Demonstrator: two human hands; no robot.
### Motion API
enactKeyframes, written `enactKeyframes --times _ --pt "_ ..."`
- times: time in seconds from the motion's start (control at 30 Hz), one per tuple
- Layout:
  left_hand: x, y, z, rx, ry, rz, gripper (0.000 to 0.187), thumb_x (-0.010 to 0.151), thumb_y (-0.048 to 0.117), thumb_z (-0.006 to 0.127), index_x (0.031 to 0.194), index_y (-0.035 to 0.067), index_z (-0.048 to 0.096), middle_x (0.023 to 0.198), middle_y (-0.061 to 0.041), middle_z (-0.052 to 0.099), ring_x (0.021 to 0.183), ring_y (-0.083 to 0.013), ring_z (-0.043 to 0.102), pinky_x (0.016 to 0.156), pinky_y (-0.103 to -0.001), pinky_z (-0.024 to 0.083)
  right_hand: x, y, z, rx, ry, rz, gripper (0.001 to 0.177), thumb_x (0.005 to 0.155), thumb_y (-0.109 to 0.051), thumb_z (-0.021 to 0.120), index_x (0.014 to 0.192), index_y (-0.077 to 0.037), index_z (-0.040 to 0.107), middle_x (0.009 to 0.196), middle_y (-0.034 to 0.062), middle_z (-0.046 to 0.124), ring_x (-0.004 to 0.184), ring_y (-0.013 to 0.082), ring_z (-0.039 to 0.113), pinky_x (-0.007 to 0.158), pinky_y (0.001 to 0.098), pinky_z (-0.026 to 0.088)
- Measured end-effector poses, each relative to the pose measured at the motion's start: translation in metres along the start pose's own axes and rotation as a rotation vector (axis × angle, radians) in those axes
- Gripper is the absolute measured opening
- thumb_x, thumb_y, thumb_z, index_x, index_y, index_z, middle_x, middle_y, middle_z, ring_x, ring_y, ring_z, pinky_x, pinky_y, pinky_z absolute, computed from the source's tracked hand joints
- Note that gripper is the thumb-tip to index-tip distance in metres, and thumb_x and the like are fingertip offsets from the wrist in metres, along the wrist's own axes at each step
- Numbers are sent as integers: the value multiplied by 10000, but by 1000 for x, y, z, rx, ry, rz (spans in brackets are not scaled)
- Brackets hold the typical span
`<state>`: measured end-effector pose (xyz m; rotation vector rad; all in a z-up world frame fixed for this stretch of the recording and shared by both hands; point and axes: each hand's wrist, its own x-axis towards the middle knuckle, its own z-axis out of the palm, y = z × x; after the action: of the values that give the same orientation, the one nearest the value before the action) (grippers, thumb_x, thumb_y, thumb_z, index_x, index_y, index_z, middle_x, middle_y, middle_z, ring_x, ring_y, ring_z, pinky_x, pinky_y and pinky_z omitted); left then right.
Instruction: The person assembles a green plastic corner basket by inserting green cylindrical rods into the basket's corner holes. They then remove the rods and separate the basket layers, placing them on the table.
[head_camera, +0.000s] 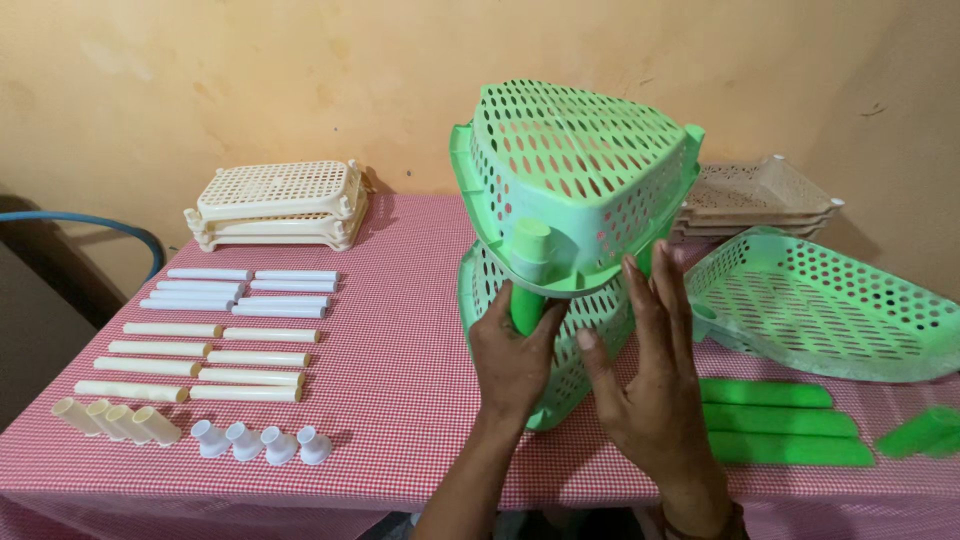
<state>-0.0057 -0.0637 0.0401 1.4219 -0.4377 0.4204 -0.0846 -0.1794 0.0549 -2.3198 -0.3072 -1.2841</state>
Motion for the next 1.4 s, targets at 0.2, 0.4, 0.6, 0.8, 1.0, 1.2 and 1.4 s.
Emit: enactKeyframes --times 0.2,0.4,0.6,0.8,1.0,1.2,1.4 --pt "23 -30 -38 -2 67 41 150 882 114 749 989 9 757 805 -56 769 707 -119 698 657 -280 555 3 6 0 -48 15 28 680 1015 -229 618 1596 -28 328 1718 217 210 1614 419 182 1297 562 232" --pt "54 -65 -90 -4 101 -46 277 932 164 692 708 6 652 596 -15 612 525 -83 516 495 -277 403 10 16 -2 -76 84 14 682 1067 -238 589 1611 15 264 1697 264 268 1617 425 268 1323 538 283" --pt "78 -85 -114 -151 -19 -90 400 966 224 651 620 50 549 511 11 515 418 -69 424 401 -266 292 17 28 -2 -32 109 90 758 1063 -267 599 1620 68 209 1672 335 289 1572 438 315 1261 530 338" --pt "90 -94 -115 -336 -184 -131 390 990 230 614 650 75 500 495 41 437 394 -49 338 373 -250 231 22 44 -4 237 97 332 817 1018 -272 582 1620 12 109 1581 315 398 1461 410 462 1062 441 521" --pt "85 -84 -100 -128 39 9 272 999 240 659 877 0 622 660 -15 581 533 -104 481 480 -278 370 17 55 -4 67 91 202 737 1074 -206 548 1644 -12 122 1559 324 451 1414 429 524 1088 485 500" --pt "67 -51 -87 306 214 254 449 1005 140 657 1373 -32 464 1173 -148 685 1074 -273 683 870 -423 531 15 59 -6 -11 102 151 696 1080 -179 553 1640 -25 169 1568 344 440 1377 436 554 1071 496 509" --pt "53 -24 -91 85 -5 392 950 892 147 798 1600 -14 186 1572 -244 416 1470 -330 450 1225 -452 355 13 62 -11 107 59 413 816 994 -312 605 1634 -41 177 1401 242 587 1274 313 626 996 435 549"
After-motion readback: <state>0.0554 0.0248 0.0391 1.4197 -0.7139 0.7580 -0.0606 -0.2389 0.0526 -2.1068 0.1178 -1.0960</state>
